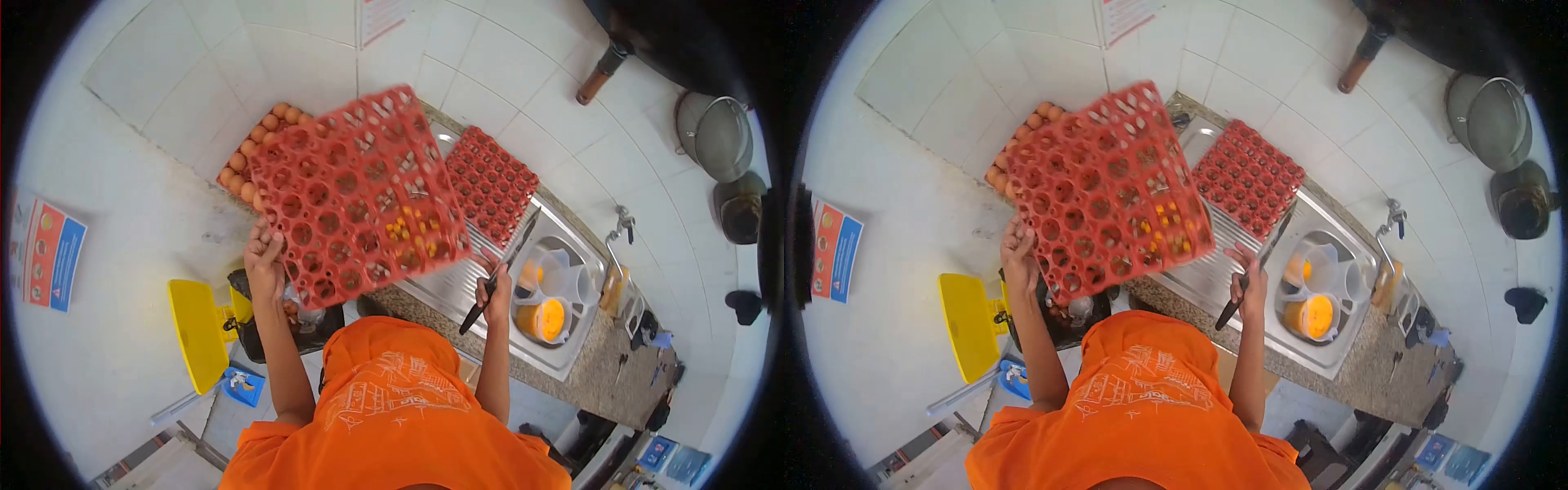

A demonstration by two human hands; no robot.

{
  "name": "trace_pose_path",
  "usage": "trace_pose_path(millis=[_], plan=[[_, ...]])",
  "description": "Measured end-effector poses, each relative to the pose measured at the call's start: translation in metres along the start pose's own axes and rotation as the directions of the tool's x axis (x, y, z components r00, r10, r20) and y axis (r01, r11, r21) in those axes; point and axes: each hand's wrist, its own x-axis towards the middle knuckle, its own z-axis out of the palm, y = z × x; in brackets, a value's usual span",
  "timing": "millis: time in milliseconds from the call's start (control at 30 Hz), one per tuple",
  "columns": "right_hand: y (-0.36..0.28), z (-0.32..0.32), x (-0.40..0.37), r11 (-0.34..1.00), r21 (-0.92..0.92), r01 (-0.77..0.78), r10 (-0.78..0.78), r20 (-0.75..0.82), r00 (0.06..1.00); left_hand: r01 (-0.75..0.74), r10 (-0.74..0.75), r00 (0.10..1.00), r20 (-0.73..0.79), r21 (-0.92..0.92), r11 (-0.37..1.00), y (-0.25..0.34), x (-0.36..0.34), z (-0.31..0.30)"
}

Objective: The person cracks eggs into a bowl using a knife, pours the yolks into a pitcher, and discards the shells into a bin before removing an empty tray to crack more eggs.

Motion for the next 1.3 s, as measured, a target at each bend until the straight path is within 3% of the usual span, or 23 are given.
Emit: trace_pose_path(millis=[67, 133, 200, 267, 300, 333, 400, 467, 533, 767, 833, 933, 1133, 1200, 1300], plan=[[-0.008, 0.0, -0.003, 1.0, 0.004, 0.029, -0.029, 0.079, 0.996, 0.081, -0.098, 0.986, 0.135, 0.131, 0.988, 0.001, -0.014, 0.019], [-0.007, -0.004, -0.008, 0.997, 0.078, 0.011, -0.02, 0.114, 0.993, 0.102, -0.123, 0.988, 0.091, 0.201, 0.974, -0.012, -0.018, 0.044], [-0.004, -0.005, -0.014, 0.998, 0.035, -0.042, 0.04, 0.053, 0.998, 0.205, -0.292, 0.925, 0.243, 0.331, 0.921, -0.039, -0.016, 0.043], [-0.004, -0.008, -0.015, 0.996, -0.075, -0.048, 0.053, 0.059, 0.997, 0.235, -0.334, 0.909, 0.251, 0.354, 0.905, -0.062, -0.011, 0.051], [0.003, -0.012, -0.013, 0.989, -0.137, -0.052, 0.045, -0.054, 0.998, 0.265, -0.375, 0.891, 0.254, 0.38, 0.886, -0.069, -0.008, 0.058], [0.008, -0.016, -0.012, 0.978, -0.197, -0.063, 0.03, -0.164, 0.986, 0.266, -0.377, 0.89, 0.256, 0.379, 0.886, -0.072, -0.007, 0.07], [0.016, -0.036, -0.009, 0.989, -0.117, -0.093, 0.073, -0.162, 0.984, 0.257, -0.377, 0.891, 0.253, 0.403, 0.879, -0.08, -0.004, 0.095], [0.032, -0.046, 0.005, 0.998, 0.052, 0.024, -0.005, -0.337, 0.941, 0.275, -0.383, 0.886, 0.262, 0.368, 0.888, -0.087, 0.002, 0.114], [0.012, -0.043, 0.004, 0.995, 0.1, -0.012, 0.04, -0.281, 0.959, 0.231, -0.387, 0.861, 0.331, 0.424, 0.876, -0.086, 0.007, 0.131], [0.003, -0.054, 0.031, 0.976, 0.175, 0.133, -0.078, -0.291, 0.954, 0.133, -0.276, 0.867, 0.416, 0.342, 0.93, -0.109, 0.008, 0.142], [0.015, -0.07, 0.05, 0.956, 0.241, 0.169, -0.069, -0.375, 0.924, 0.254, -0.344, 0.907, 0.242, 0.337, 0.907, -0.105, 0.003, 0.134], [0.026, -0.102, 0.081, 0.958, 0.234, 0.167, -0.075, -0.358, 0.931, 0.277, -0.379, 0.908, 0.177, 0.423, 0.863, -0.103, 0.003, 0.1], [0.025, -0.118, 0.135, 0.944, 0.23, 0.238, -0.114, -0.448, 0.887, 0.406, -0.439, 0.898, -0.017, 0.414, 0.815, -0.104, -0.019, 0.03], [0.023, -0.115, 0.15, 0.949, 0.132, 0.285, -0.164, -0.566, 0.808, 0.436, -0.444, 0.893, -0.075, 0.393, 0.81, -0.106, -0.028, 0.013], [0.024, -0.113, 0.171, 0.947, 0.098, 0.305, -0.195, -0.579, 0.792, 0.479, -0.448, 0.876, -0.177, 0.417, 0.772, -0.103, -0.04, 0.001]])
